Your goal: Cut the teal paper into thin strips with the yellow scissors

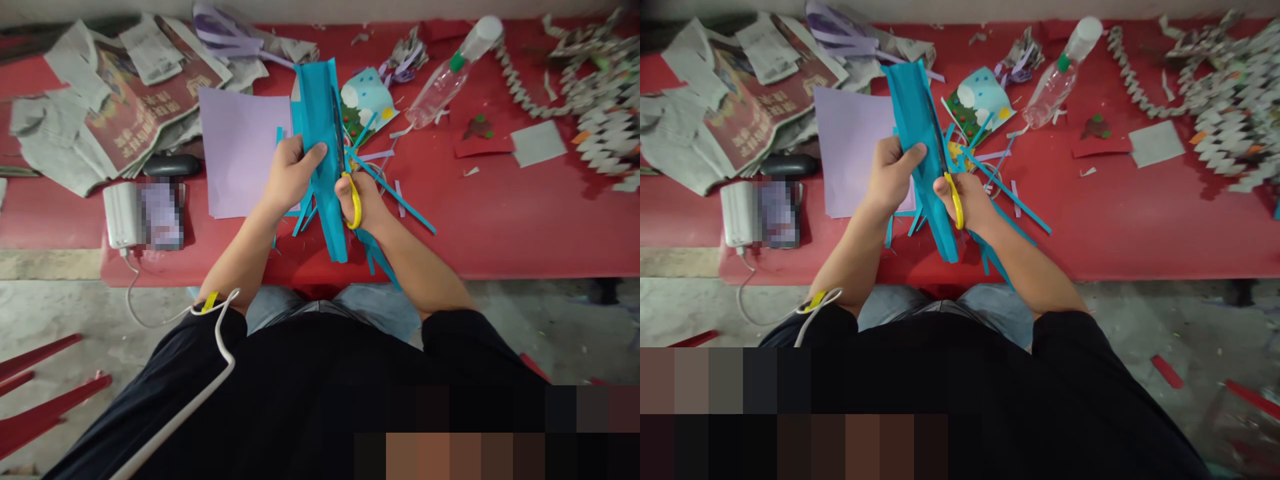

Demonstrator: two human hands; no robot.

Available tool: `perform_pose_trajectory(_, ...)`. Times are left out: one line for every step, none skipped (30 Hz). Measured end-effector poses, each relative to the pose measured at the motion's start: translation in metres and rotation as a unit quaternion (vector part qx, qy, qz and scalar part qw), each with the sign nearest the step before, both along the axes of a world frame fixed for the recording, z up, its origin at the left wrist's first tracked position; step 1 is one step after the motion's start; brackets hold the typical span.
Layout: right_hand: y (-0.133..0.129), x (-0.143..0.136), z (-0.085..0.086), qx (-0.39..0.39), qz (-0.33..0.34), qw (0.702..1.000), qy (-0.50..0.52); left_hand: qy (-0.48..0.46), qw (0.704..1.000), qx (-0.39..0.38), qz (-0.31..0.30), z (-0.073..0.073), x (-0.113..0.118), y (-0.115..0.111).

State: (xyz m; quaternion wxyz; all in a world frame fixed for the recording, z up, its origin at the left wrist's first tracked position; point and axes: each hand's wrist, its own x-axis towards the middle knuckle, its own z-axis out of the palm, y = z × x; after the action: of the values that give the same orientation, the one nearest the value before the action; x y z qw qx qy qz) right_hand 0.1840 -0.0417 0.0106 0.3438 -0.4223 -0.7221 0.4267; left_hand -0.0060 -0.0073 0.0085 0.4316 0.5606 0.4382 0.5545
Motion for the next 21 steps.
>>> perform_pose_trajectory(0.0001, 0.0002, -0.0007, 0.007, -0.004, 1.0, 0.001, 0.004, 1.0, -0.003, 0.002, 0.0008, -0.0001, -0.0002)
perform_pose_trajectory(0.0003, 0.0005, -0.0015, 0.015, -0.009, 1.0, 0.0, 0.006, 1.0, -0.005, 0.006, 0.0017, -0.0003, -0.0004)
perform_pose_trajectory(0.0005, 0.001, -0.0023, 0.022, -0.012, 1.0, -0.003, 0.008, 1.0, -0.007, 0.01, 0.0026, -0.0005, -0.0007)
perform_pose_trajectory(0.0009, 0.0015, -0.0031, 0.024, -0.013, 1.0, -0.007, 0.011, 1.0, -0.008, 0.012, 0.0035, -0.0008, -0.0009)
perform_pose_trajectory(0.0014, 0.002, -0.0037, 0.025, -0.015, 1.0, -0.012, 0.013, 1.0, -0.008, 0.012, 0.0045, -0.0011, -0.0011)
perform_pose_trajectory(0.002, 0.0025, -0.0042, 0.023, -0.02, 0.999, -0.019, 0.015, 1.0, -0.008, 0.012, 0.0054, -0.0014, -0.0012)
perform_pose_trajectory(0.0027, 0.0029, -0.0046, 0.02, -0.027, 0.999, -0.026, 0.017, 1.0, -0.008, 0.011, 0.0063, -0.0017, -0.0013)
perform_pose_trajectory(0.0033, 0.0033, -0.0049, 0.016, -0.033, 0.999, -0.034, 0.018, 1.0, -0.009, 0.012, 0.0072, -0.002, -0.0013)
perform_pose_trajectory(0.004, 0.0036, -0.0051, 0.011, -0.038, 0.998, -0.041, 0.019, 1.0, -0.011, 0.014, 0.0081, -0.0022, -0.0013)
perform_pose_trajectory(0.0046, 0.0038, -0.0053, 0.005, -0.041, 0.998, -0.046, 0.019, 1.0, -0.015, 0.016, 0.0088, -0.0024, -0.0013)
perform_pose_trajectory(0.0052, 0.0039, -0.0055, -0.001, -0.042, 0.998, -0.049, 0.018, 0.999, -0.02, 0.018, 0.0095, -0.0026, -0.0013)
perform_pose_trajectory(0.0056, 0.0039, -0.0056, -0.007, -0.043, 0.998, -0.051, 0.018, 0.999, -0.026, 0.019, 0.0099, -0.0027, -0.0012)
perform_pose_trajectory(0.0059, 0.0039, -0.0057, -0.012, -0.045, 0.998, -0.053, 0.017, 0.999, -0.031, 0.018, 0.0102, -0.0029, -0.0012)
perform_pose_trajectory(0.0061, 0.0038, -0.0055, -0.015, -0.047, 0.997, -0.054, 0.017, 0.999, -0.033, 0.016, 0.0103, -0.0031, -0.0011)
perform_pose_trajectory(0.0061, 0.0036, -0.0053, -0.015, -0.048, 0.997, -0.055, 0.017, 0.999, -0.034, 0.014, 0.0101, -0.0034, -0.001)
perform_pose_trajectory(0.0059, 0.0032, -0.0049, -0.014, -0.047, 0.997, -0.054, 0.017, 0.999, -0.033, 0.013, 0.0098, -0.0038, -0.0009)
perform_pose_trajectory(0.0057, 0.0028, -0.0044, -0.01, -0.043, 0.998, -0.052, 0.017, 0.999, -0.031, 0.012, 0.0094, -0.0041, -0.0008)
perform_pose_trajectory(0.0053, 0.0023, -0.0039, -0.005, -0.035, 0.998, -0.048, 0.017, 0.999, -0.031, 0.01, 0.009, -0.0045, -0.0007)
perform_pose_trajectory(0.005, 0.0018, -0.0037, -0.001, -0.026, 0.999, -0.044, 0.017, 0.999, -0.031, 0.008, 0.0087, -0.0049, -0.0006)
perform_pose_trajectory(0.0046, 0.0014, -0.0037, 0.001, -0.017, 0.999, -0.041, 0.015, 0.999, -0.032, 0.005, 0.0085, -0.0052, -0.0006)
perform_pose_trajectory(0.0044, 0.0012, -0.0041, 0.002, -0.009, 0.999, -0.04, 0.013, 0.999, -0.034, 0.001, 0.0084, -0.0055, -0.0006)
